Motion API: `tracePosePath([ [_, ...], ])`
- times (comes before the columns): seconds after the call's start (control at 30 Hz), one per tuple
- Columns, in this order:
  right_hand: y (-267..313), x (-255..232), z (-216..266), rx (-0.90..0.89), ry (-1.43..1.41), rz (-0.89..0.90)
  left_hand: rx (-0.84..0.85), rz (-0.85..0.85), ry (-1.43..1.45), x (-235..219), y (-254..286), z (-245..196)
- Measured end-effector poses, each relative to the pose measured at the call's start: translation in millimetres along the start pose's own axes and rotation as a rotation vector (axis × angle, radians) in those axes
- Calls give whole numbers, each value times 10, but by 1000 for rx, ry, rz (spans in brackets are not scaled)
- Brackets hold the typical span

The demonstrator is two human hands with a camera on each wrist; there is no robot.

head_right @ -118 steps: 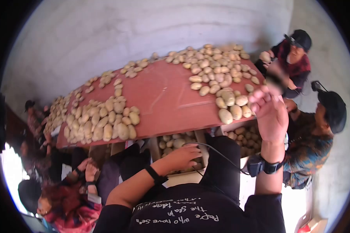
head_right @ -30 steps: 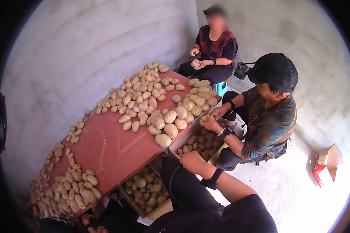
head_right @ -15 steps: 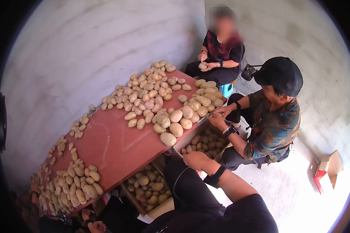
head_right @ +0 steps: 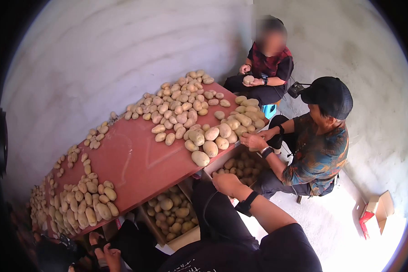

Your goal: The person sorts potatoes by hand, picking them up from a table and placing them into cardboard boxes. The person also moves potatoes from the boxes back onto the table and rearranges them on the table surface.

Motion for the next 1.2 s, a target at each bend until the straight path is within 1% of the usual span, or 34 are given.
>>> tracePosePath([
  [0.07, 44, -32, 37, -40, -60, -107, -27, 69, -74, -6, -48, 113],
  [0.17, 78, 18, 17, -120, -140, -223, -88, 88, -67, -1, -64, 14],
  [0.27, 133, 21, -39, 6, -219, -227, -179, 168, -47, -9, -39, -126],
  [0.37, 212, -19, -103, 10, -435, -213, -207, 280, 282, -19, 60, -181],
  [0.47, 344, 72, -183, 190, -936, 62, -392, 485, 332, -242, 382, -577],
  [0.57, 473, 90, -205, 171, -1117, 258, -398, 438, 473, -385, 679, -593],
  [0.6, 544, 63, -156, 191, -1110, 348, -478, 517, 466, -409, 791, -680],
  [0.67, 720, 6, 83, 62, -1041, 532, -638, 671, 457, -413, 962, -842],
  [0.7, 806, -26, 194, -5, -1004, 624, -594, 678, 398, -436, 980, -763],
  [0.73, 820, -86, 249, -42, -927, 579, -548, 685, 340, -456, 984, -648],
  [0.77, 784, -79, 221, -7, -900, 552, -500, 693, 283, -477, 999, -555],
  [0.8, 734, -76, 178, 29, -874, 524, -477, 560, 263, -420, 957, -807],
  [0.83, 673, -145, 211, 66, -850, 496, -449, 501, 225, -413, 890, -943],
  [0.87, 635, -271, 249, 150, -825, 426, -417, 443, 187, -414, 826, -1047],
  [0.9, 594, -290, 229, 92, -770, 340, -381, 384, 154, -425, 784, -1089],
  [0.93, 532, -283, 195, 31, -715, 255, -338, 356, 134, -451, 688, -886],
  [0.97, 470, -284, 175, -31, -659, 170, -363, 363, 235, -438, 630, -863],
  [1.0, 428, -279, 149, -40, -569, 145, -389, 369, 334, -427, 582, -881],
  [1.03, 393, -325, 170, -95, -542, 79, -420, 375, 430, -425, 553, -919],
  [1.07, 359, -369, 189, -146, -518, 20, -127, 445, -146, -428, 521, -973],
  [1.1, 345, -390, 224, -192, -502, -28, -122, 382, -79, -392, 497, -993],
  [1.13, 316, -439, 273, -106, -552, 76, -127, 321, -26, -361, 517, -951],
  [1.17, 277, -443, 288, -84, -546, 70, -107, 245, 45, -342, 501, -951],
  [1.2, 216, -451, 308, -131, -529, 67, -132, 219, 64, -320, 490, -1003],
])
Point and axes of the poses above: each hand's wrist, its own y-axis away from the middle knuckle, its own x-axis out of the palm, z = x × y, the point moved 5 cm from there along -y, towards the middle knuckle, and after that the axes turned 13 degrees about -z, right-handed, at the moved point
